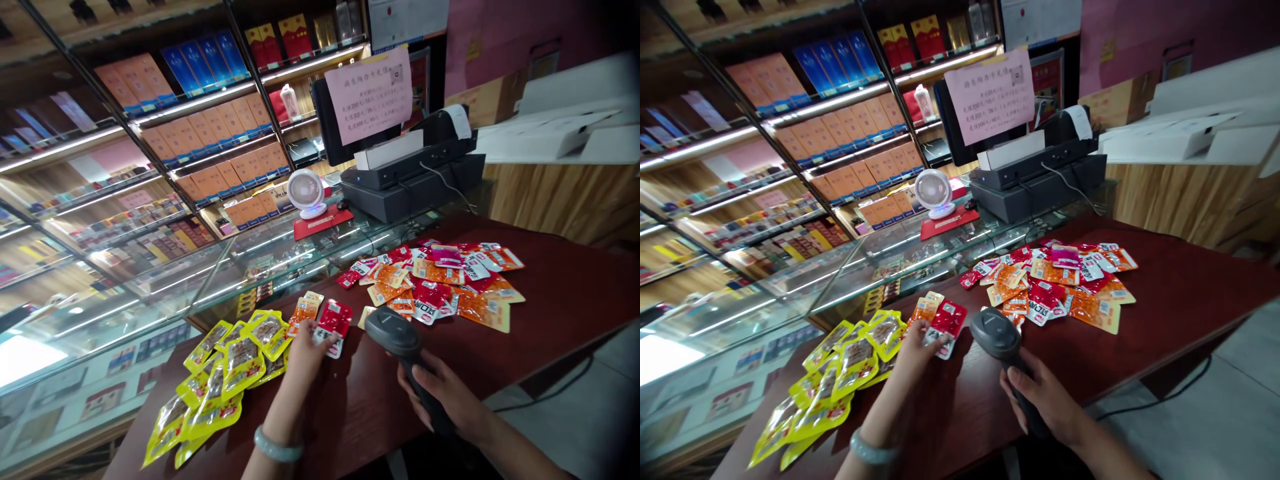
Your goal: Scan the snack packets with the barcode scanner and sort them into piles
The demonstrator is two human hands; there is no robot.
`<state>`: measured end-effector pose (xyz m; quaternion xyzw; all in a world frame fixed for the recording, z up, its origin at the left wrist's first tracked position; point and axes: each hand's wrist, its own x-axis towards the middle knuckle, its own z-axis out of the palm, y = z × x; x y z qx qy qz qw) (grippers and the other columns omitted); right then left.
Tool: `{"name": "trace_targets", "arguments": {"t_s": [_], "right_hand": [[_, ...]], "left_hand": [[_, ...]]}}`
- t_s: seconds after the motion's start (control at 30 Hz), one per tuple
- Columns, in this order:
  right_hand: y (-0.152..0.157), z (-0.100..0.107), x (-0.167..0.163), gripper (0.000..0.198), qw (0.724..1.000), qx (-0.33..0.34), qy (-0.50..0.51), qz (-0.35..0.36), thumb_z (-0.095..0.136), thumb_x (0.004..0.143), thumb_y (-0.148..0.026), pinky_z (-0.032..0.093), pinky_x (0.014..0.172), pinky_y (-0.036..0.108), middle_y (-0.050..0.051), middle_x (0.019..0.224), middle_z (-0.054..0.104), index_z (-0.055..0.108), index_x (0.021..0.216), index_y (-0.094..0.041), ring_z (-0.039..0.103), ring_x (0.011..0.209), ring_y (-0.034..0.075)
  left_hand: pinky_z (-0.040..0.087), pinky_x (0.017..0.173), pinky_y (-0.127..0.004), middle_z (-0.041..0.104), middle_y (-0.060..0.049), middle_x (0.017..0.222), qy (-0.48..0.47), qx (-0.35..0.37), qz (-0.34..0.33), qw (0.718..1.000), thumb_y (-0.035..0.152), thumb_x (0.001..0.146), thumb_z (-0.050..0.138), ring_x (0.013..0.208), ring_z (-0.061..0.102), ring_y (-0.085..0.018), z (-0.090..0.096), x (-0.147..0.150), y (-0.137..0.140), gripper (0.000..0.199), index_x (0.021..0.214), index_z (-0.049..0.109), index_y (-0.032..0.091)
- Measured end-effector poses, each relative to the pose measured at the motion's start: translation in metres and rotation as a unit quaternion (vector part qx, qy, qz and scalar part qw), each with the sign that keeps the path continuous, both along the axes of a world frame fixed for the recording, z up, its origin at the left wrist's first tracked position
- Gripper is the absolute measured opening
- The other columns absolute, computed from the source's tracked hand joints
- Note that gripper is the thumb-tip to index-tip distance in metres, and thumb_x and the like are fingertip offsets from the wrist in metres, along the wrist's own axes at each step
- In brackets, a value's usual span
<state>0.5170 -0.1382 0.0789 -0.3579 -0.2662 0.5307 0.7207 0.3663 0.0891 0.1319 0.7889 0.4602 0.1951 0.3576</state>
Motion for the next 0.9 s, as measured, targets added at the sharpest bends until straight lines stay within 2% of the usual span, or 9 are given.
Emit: {"name": "trace_targets", "arguments": {"t_s": [0.07,0.13,0.23,0.4,0.5,0.57,0.73,0.8,0.9], "right_hand": [[0.000,0.000,0.000,0.041,1.000,-0.003,0.003,0.007,0.072,0.083,-0.055,0.039,0.033,0.013,-0.008,0.064,0.053,0.057,0.092,-0.018,0.045,0.034,0.002],[0.000,0.001,-0.001,0.042,1.000,-0.003,0.001,0.014,0.073,0.081,-0.057,0.039,0.033,0.013,-0.008,0.063,0.052,0.057,0.091,-0.018,0.044,0.034,0.002],[0.001,0.002,-0.002,0.045,1.000,-0.006,0.000,0.015,0.072,0.080,-0.059,0.039,0.033,0.012,-0.008,0.061,0.051,0.057,0.090,-0.018,0.043,0.034,0.001],[0.005,0.005,-0.002,0.049,1.000,-0.004,-0.009,0.015,0.071,0.078,-0.065,0.034,0.031,0.012,-0.010,0.055,0.048,0.055,0.087,-0.019,0.037,0.031,0.001],[0.007,0.004,-0.003,0.051,1.000,0.000,-0.020,0.012,0.070,0.077,-0.067,0.031,0.030,0.013,-0.011,0.052,0.047,0.052,0.085,-0.020,0.036,0.030,0.002],[0.008,0.002,-0.003,0.052,1.000,-0.007,-0.015,-0.002,0.070,0.076,-0.068,0.032,0.031,0.013,-0.010,0.054,0.047,0.052,0.087,-0.020,0.037,0.031,0.002],[0.008,0.002,-0.003,0.052,1.000,-0.007,-0.020,0.006,0.070,0.076,-0.069,0.033,0.031,0.013,-0.010,0.055,0.048,0.052,0.086,-0.021,0.036,0.031,0.002],[0.007,0.004,-0.003,0.052,1.000,-0.008,-0.016,0.004,0.070,0.076,-0.068,0.032,0.031,0.013,-0.010,0.054,0.047,0.051,0.085,-0.021,0.035,0.031,0.001],[0.005,0.007,-0.004,0.051,1.000,-0.011,-0.004,0.005,0.071,0.076,-0.067,0.032,0.032,0.012,-0.011,0.053,0.046,0.052,0.086,-0.021,0.035,0.031,0.002]], "left_hand": [[0.047,0.082,-0.038,0.070,-0.007,0.096,0.095,0.096,0.048,0.990,0.044,0.073,0.071,0.092,0.065,-0.028,0.015,-0.016,0.009,0.041,0.103,0.054,0.022],[0.041,0.096,-0.047,0.067,-0.011,0.114,0.164,0.216,0.091,0.958,0.048,0.076,0.069,0.114,0.058,-0.034,0.027,-0.021,0.018,0.046,0.112,0.057,0.022],[0.034,0.106,-0.046,0.064,-0.011,0.125,0.173,0.302,0.064,0.935,0.049,0.081,0.064,0.124,0.051,-0.033,0.031,0.005,0.030,0.046,0.119,0.060,0.023],[0.035,0.108,-0.038,0.063,-0.013,0.129,0.180,0.293,-0.049,0.938,0.049,0.088,0.057,0.124,0.053,-0.029,0.009,0.105,0.052,0.051,0.127,0.060,0.017],[0.040,0.104,-0.040,0.064,-0.018,0.126,0.244,0.259,-0.071,0.932,0.050,0.091,0.050,0.120,0.057,-0.031,0.000,0.154,0.068,0.051,0.125,0.062,0.013],[0.042,0.100,-0.042,0.064,-0.020,0.126,0.277,0.234,-0.078,0.929,0.053,0.088,0.055,0.121,0.056,-0.034,0.000,0.173,0.078,0.050,0.118,0.065,0.013],[0.044,0.098,-0.046,0.066,-0.024,0.119,0.234,0.156,-0.094,0.955,0.038,0.060,0.086,0.118,0.058,-0.040,0.009,0.182,0.097,0.054,0.102,0.066,0.011],[0.047,0.093,-0.041,0.070,-0.021,0.111,0.204,0.132,-0.098,0.965,0.030,0.061,0.086,0.108,0.064,-0.035,0.013,0.174,0.099,0.048,0.100,0.065,0.012],[0.051,0.084,-0.032,0.072,-0.016,0.106,0.152,0.115,-0.095,0.977,0.028,0.076,0.075,0.095,0.069,-0.024,0.012,0.152,0.093,0.038,0.109,0.062,0.013]]}}
